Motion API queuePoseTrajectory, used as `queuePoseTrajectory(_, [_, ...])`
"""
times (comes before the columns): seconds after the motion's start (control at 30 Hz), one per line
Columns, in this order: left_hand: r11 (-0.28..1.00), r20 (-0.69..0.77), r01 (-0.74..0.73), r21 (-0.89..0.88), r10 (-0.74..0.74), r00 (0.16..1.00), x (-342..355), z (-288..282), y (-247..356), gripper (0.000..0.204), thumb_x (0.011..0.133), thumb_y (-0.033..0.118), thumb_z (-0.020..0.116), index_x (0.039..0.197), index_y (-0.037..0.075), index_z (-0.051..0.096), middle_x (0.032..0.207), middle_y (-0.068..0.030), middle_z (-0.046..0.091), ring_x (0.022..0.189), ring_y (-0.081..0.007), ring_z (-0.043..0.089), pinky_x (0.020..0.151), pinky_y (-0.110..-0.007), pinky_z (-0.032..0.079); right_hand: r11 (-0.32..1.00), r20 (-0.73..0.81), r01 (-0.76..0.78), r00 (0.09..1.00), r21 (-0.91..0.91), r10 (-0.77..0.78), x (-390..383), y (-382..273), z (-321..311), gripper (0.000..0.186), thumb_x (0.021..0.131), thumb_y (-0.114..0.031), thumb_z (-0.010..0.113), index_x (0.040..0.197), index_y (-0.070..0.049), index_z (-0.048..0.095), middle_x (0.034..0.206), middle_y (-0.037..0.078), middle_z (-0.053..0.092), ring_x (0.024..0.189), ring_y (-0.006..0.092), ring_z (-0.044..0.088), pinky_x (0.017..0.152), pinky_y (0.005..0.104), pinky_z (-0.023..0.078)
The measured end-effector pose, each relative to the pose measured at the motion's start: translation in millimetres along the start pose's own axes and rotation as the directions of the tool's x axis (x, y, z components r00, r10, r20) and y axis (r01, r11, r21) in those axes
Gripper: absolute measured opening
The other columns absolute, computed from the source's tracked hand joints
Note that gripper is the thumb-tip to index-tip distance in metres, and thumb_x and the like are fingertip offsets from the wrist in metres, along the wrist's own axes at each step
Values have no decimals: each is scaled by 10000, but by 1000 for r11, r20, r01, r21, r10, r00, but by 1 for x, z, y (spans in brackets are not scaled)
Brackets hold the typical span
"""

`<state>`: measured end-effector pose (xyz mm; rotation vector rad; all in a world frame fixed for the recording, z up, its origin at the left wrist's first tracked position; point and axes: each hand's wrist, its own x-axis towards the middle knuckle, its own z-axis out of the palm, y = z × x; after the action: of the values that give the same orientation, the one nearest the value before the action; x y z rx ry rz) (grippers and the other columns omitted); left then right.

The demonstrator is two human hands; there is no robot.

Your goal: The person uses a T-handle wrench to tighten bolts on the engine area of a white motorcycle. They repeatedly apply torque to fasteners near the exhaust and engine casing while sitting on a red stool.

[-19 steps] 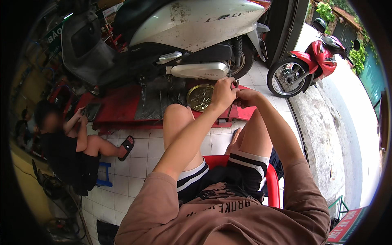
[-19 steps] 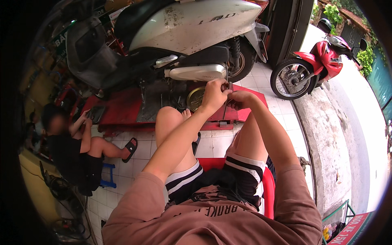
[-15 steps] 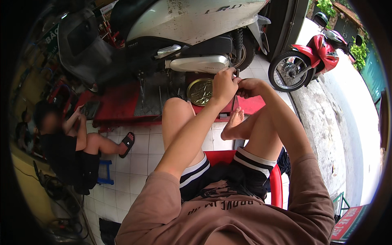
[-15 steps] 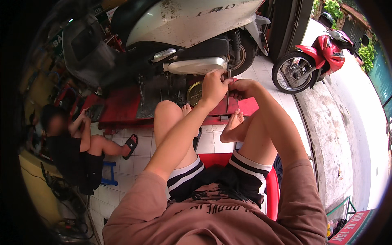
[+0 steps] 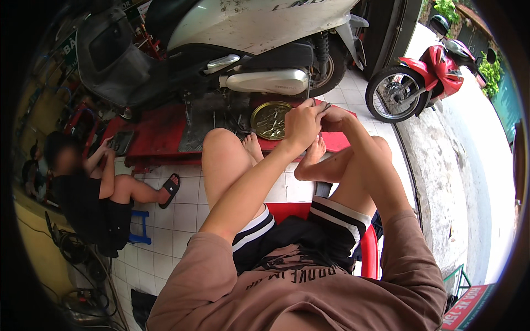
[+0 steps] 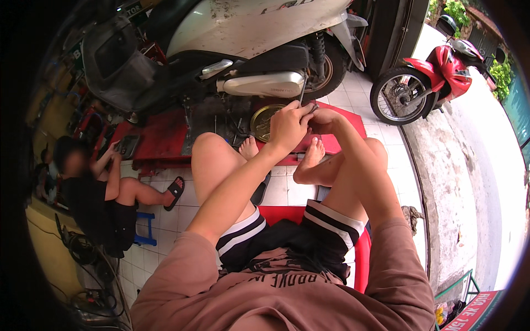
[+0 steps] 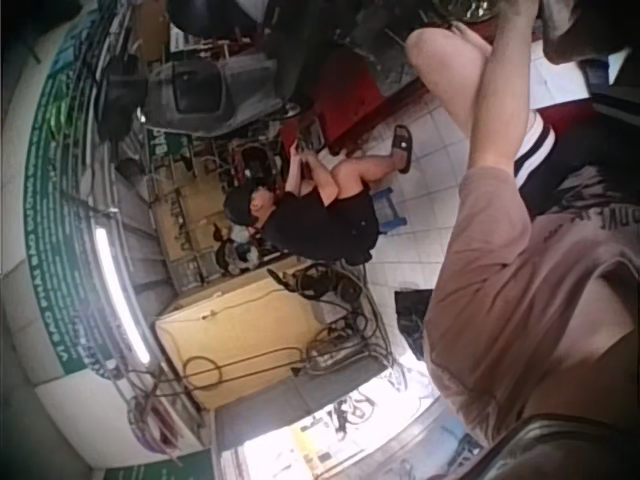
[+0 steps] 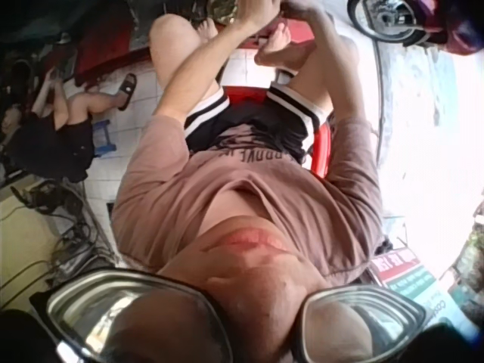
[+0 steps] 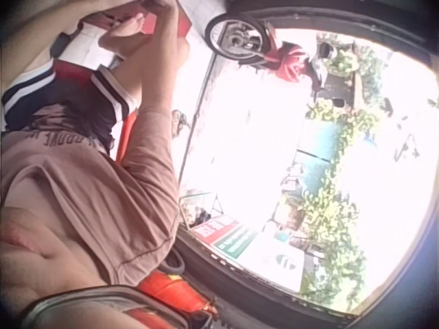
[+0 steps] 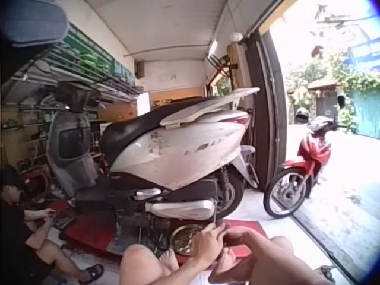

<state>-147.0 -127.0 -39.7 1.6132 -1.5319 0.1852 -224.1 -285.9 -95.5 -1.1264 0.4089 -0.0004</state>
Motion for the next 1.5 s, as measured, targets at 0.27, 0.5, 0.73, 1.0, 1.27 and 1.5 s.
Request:
queuePoseTrajectory(0.27, [992, 31, -128, 24, 127, 991, -19, 22, -6, 218, 842, 88, 577, 1036, 80, 677, 878, -112, 596, 680, -327, 634, 597, -412, 518, 937, 194, 9, 978, 350, -82, -3, 22, -23, 420, 913, -425, 531, 1032, -25, 578, 941, 86, 606, 896, 211, 576, 842, 349, 460])
queuePoseTrajectory(0.5, [981, 155, -163, 107, 146, 977, -41, 20, -17, 245, 836, 103, 574, 1062, 84, 667, 923, -128, 576, 695, -326, 640, 606, -406, 527, 971, -74, -57, 994, 233, 77, -11, 2, 25, 948, 852, -741, 263, 1109, 130, 533, 1036, 204, 597, 968, 300, 542, 947, 406, 398])
queuePoseTrajectory(0.73, [893, 428, -304, 332, 144, 892, -82, 60, -38, 212, 767, 101, 591, 961, 19, 612, 1040, -159, 526, 940, -292, 573, 711, -368, 530, 968, -93, -250, 964, -4, 249, 25, 13, 13, 272, 896, -325, 579, 839, -59, 583, 698, 38, 529, 626, 137, 470, 608, 268, 396])
queuePoseTrajectory(1.0, [616, 472, -130, 777, -433, 768, -79, 25, -33, 304, 829, 240, 613, 1001, -8, 639, 969, -138, 651, 956, -258, 605, 841, -414, 453, 957, -244, -144, 966, -252, 81, 24, 21, -3, 224, 881, -252, 645, 758, -65, 633, 651, -12, 558, 526, 87, 471, 494, 248, 367])
queuePoseTrajectory(1.27, [849, 451, 420, 322, -527, 720, -43, -12, -43, 553, 798, 420, 661, 975, -102, 609, 844, -260, 663, 843, -390, 660, 776, -452, 521, 989, -50, -36, 998, -141, 29, 18, -1, 5, 188, 899, -211, 624, 801, -51, 630, 684, -5, 559, 570, 77, 463, 521, 236, 374])
queuePoseTrajectory(1.5, [944, 319, 299, 141, -329, 889, -42, -2, -24, 655, 827, 322, 626, 1370, 49, 381, 883, -220, 646, 783, -412, 639, 730, -446, 523, 982, -123, -134, 985, -132, 118, 19, 5, -5, 138, 895, -157, 617, 839, -32, 631, 691, 11, 559, 569, 91, 468, 526, 237, 382])
